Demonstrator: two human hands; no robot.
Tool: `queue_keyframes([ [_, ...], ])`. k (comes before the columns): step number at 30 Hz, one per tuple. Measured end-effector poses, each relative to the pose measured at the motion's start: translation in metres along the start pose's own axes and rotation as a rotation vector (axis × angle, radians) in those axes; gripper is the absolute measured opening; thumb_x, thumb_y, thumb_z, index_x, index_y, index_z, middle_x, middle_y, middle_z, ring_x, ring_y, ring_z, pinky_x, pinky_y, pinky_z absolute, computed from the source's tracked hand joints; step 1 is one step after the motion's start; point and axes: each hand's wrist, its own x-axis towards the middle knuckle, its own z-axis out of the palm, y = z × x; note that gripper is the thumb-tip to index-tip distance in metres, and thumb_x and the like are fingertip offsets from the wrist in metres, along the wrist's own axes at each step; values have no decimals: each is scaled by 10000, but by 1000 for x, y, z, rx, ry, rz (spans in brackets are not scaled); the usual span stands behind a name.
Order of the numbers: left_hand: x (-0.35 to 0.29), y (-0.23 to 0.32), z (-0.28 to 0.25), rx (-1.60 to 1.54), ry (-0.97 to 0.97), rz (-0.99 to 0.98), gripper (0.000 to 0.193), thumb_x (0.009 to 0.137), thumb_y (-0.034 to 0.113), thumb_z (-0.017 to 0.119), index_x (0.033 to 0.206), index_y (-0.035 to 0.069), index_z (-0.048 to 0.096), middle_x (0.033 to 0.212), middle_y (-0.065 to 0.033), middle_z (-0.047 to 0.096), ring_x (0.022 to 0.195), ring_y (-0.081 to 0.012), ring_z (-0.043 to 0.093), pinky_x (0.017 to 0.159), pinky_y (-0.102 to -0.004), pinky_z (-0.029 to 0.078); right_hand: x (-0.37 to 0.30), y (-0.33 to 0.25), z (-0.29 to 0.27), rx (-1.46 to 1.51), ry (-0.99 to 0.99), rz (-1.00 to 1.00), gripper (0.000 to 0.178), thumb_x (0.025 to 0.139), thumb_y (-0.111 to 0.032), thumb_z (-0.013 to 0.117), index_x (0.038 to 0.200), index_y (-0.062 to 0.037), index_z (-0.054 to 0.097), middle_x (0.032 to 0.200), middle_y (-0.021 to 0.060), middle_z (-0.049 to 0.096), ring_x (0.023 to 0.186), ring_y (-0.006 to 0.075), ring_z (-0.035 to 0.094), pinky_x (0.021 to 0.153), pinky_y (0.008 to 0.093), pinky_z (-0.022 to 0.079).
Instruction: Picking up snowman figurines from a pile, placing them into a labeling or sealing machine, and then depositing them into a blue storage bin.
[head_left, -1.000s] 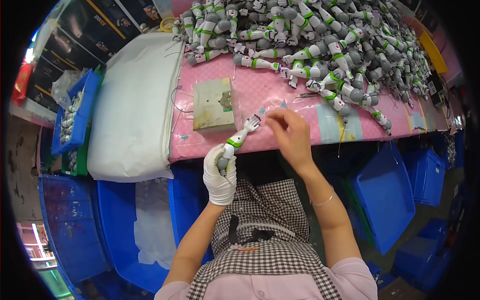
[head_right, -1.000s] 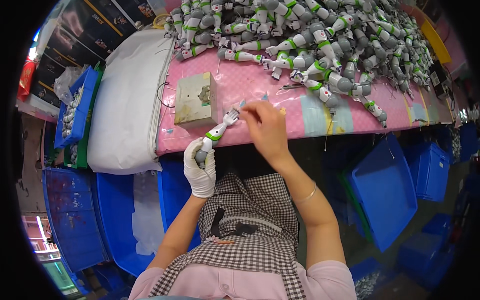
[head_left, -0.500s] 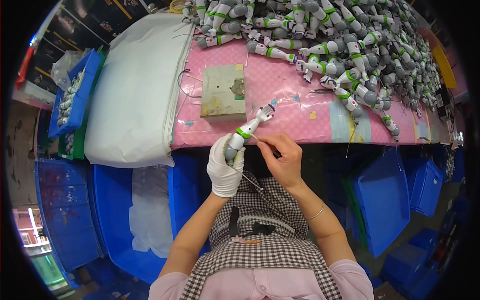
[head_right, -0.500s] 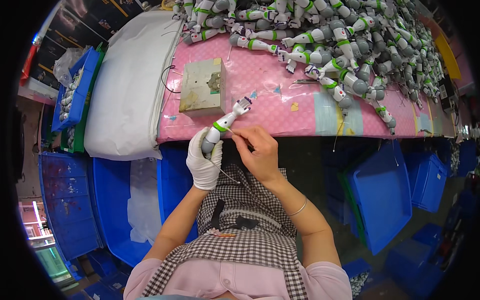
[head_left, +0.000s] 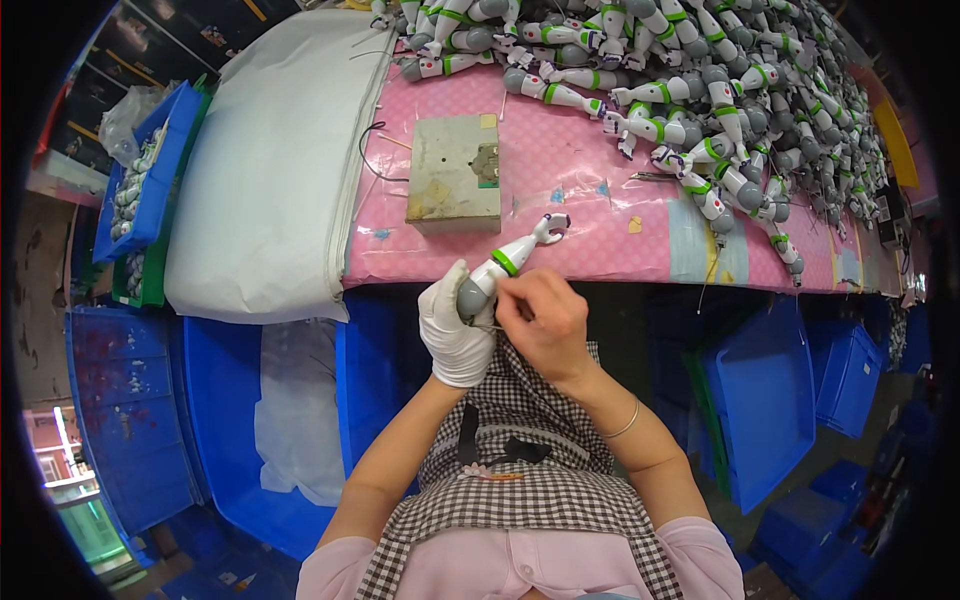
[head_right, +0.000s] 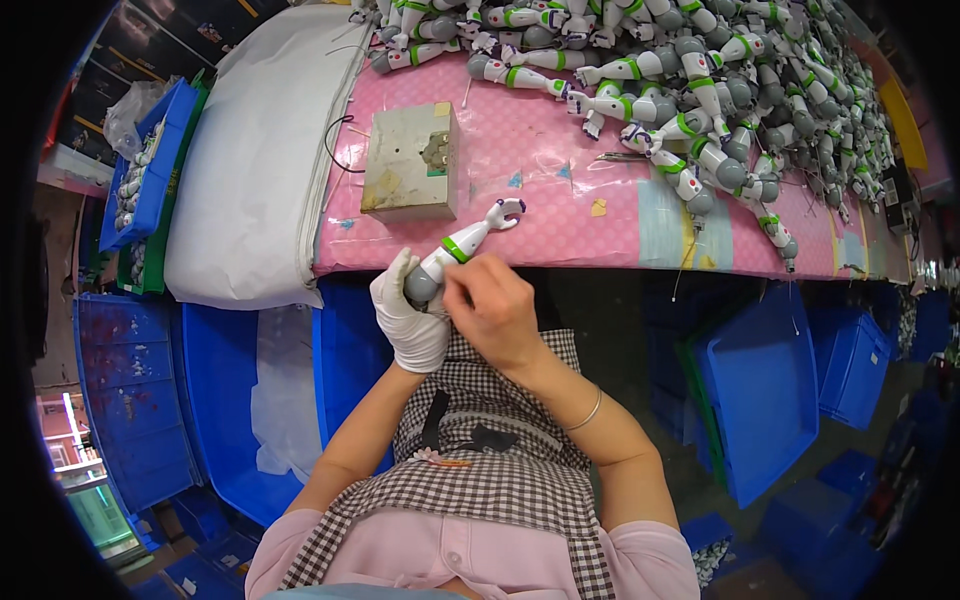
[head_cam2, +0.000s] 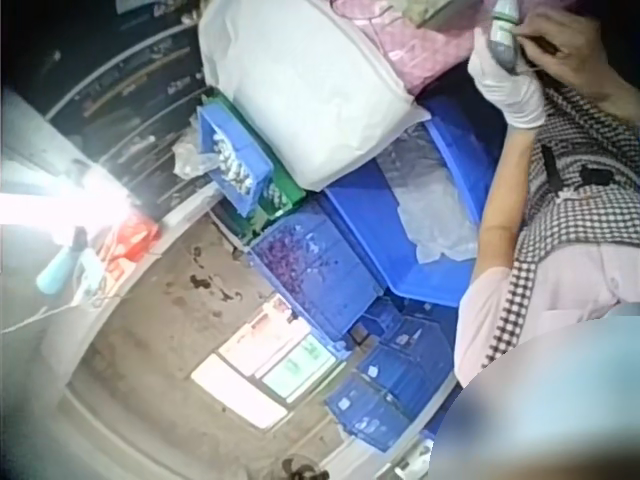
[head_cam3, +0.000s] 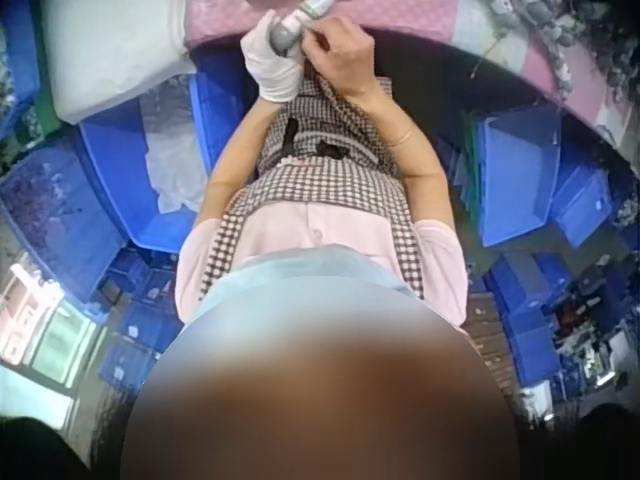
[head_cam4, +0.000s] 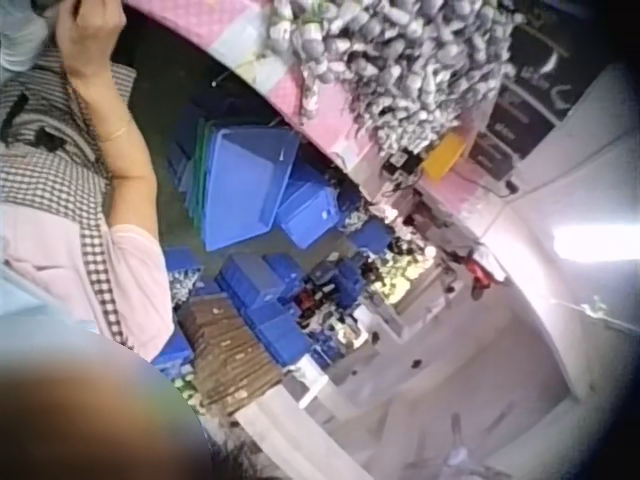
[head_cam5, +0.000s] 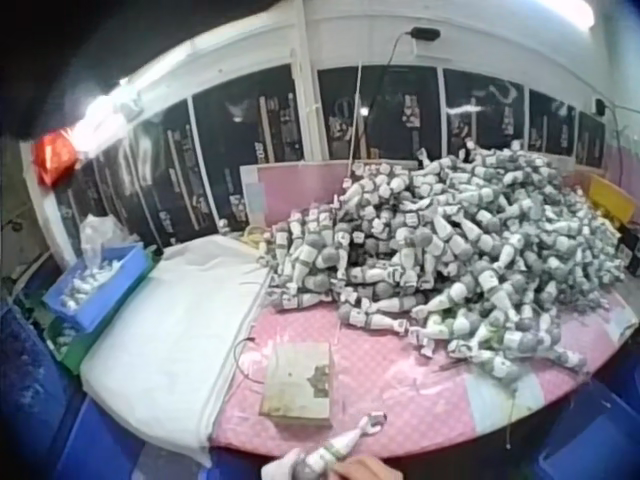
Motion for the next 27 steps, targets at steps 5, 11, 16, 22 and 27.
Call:
queue_keyframes([
  [5, -3, -3, 6, 2, 42, 50, 482, 664, 77, 747, 1109, 68, 562, 944, -101, 580, 848, -272, 562, 726, -348, 458, -3, -6, -1, 23, -69, 4, 150, 699, 56, 674, 828, -1, 624, 696, 73, 546, 512, 143, 526, 458, 259, 421],
  [11, -1, -2, 9, -66, 44, 56, 437, 641, 41, 745, 1046, 89, 587, 914, -93, 583, 803, -267, 571, 689, -353, 465, -6, -4, -4, -37, -17, 9, 156, 697, 65, 670, 832, 9, 617, 703, 78, 551, 516, 150, 535, 462, 263, 432],
  [16, -3, -1, 9, -83, -2, -5, 460, 642, 42, 739, 1075, 86, 589, 891, -103, 557, 774, -264, 567, 660, -337, 464, -15, -1, 1, 10, -63, -17, 141, 703, 59, 665, 824, 3, 618, 699, 77, 548, 521, 151, 545, 464, 261, 445],
  [22, -4, -3, 11, -62, -73, -55, 492, 647, 73, 750, 1113, 88, 593, 872, -108, 535, 746, -256, 565, 624, -335, 465, -10, 0, -2, -95, -42, -51, 151, 690, 49, 666, 821, -13, 626, 689, 73, 546, 509, 170, 542, 460, 283, 448],
  [27, -5, -3, 13, -81, -62, -84, 484, 658, 84, 751, 1118, 95, 602, 864, -105, 531, 706, -241, 562, 592, -328, 464, -11, -2, 1, -87, -52, -89, 133, 689, 54, 664, 792, -6, 605, 677, 82, 533, 520, 202, 538, 471, 299, 447],
])
